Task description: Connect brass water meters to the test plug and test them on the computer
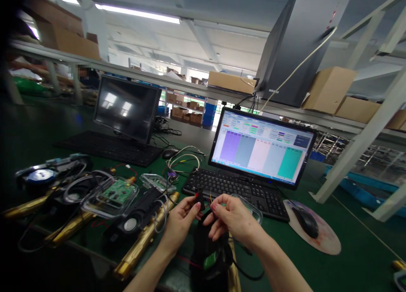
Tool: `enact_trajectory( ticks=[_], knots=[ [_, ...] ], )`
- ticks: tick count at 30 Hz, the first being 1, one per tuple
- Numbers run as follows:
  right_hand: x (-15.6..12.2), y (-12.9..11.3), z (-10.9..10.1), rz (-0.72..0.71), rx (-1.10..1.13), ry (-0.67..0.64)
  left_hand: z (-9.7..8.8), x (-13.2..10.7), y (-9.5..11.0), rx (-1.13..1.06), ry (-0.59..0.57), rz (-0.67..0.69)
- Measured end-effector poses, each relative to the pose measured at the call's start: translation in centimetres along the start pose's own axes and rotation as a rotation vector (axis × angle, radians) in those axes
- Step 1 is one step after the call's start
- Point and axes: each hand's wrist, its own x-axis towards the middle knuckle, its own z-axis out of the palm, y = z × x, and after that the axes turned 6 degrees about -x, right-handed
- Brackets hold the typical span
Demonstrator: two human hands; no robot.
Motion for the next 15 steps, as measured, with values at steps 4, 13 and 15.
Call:
enact_trajectory(
  ticks=[4, 13, 15],
  knots=[
    [-0.21, 0.05, -0.15, -0.030, 0.007, -0.026, 0.12, -0.13, 0.39, -0.001, 0.010, -0.005],
    [-0.13, -0.23, -0.17, 0.002, -0.015, -0.026, 0.15, -0.09, 0.25, -0.011, 0.004, -0.002],
    [-0.09, -0.21, -0.11, 0.018, -0.017, -0.019, 0.18, -0.13, 0.33, -0.007, 0.004, -0.001]
  ],
)
